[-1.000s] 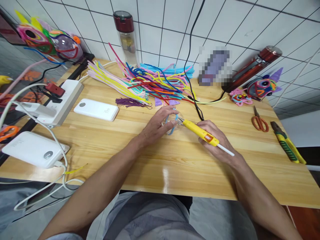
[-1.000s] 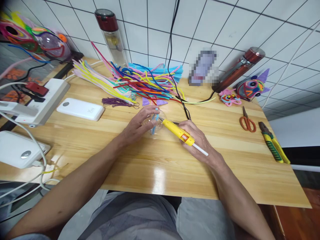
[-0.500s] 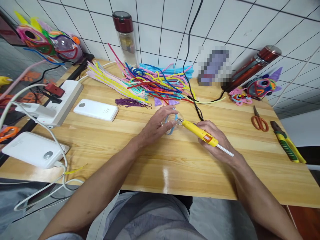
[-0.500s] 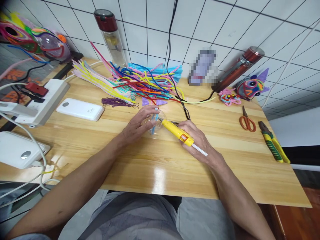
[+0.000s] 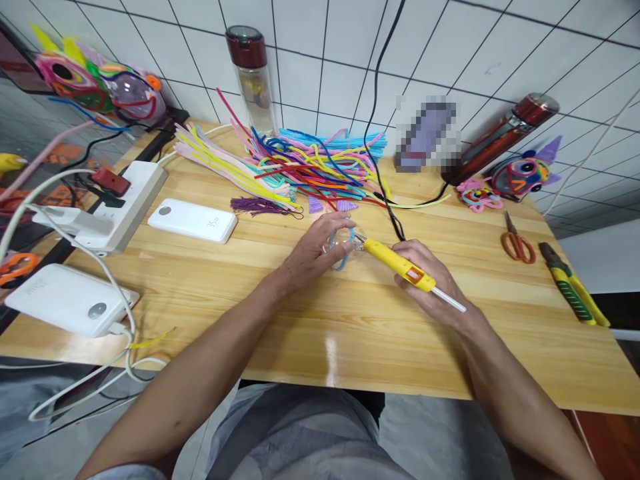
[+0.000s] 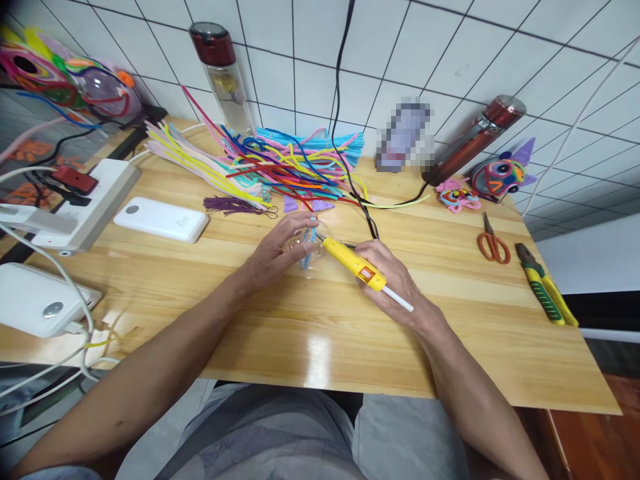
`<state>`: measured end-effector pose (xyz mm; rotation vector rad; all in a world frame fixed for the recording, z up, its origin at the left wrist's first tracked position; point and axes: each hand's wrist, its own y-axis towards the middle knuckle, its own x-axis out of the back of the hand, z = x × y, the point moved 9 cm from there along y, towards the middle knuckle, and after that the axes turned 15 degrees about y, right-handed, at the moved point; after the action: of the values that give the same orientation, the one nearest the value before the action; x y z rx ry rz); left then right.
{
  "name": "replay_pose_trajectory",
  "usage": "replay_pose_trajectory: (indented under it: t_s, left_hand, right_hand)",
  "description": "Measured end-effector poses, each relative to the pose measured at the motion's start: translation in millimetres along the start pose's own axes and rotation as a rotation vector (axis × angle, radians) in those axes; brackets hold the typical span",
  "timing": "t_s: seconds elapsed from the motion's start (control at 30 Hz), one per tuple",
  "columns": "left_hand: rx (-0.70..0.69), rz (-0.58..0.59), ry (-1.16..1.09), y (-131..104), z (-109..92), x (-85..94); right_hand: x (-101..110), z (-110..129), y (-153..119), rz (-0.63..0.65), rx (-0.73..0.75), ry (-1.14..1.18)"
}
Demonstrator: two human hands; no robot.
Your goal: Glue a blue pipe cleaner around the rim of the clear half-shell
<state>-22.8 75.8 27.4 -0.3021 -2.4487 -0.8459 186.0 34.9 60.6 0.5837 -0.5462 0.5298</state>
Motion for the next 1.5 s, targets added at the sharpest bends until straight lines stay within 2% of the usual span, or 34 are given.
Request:
replay_pose_trajectory:
  t_s: [0.2,0.57,0.8,1.07,1.5]
  left_hand:
    - [0.088,0.04,-0.02,-1.3,0.4,-1.0]
    - [-0.01,-0.019,0.082,-2.8,-5.6,-5.2]
    - [-0.066,-0.045,0.142,-2.4,-11.8,-9.8]
    - [-0.072,-0.071,0.169,-2.2,-13.8,-11.4]
    - [-0.078,-0.06,0.163,-1.6,-16.6,-10.6]
  right_hand:
    - [6.0,6.5,1.6,-0.009,-0.018,-0.012]
    - [9.2,17.9,4.5,0.055,-0.114,0.0]
    - [13.5,34.0,12.3,0.108,-0.09,-0.074]
    - [17.6,43.2,17.0,0.158,-0.144,-0.171]
    - [16.6,46.1,24.4,0.198,-0.176,-0.172]
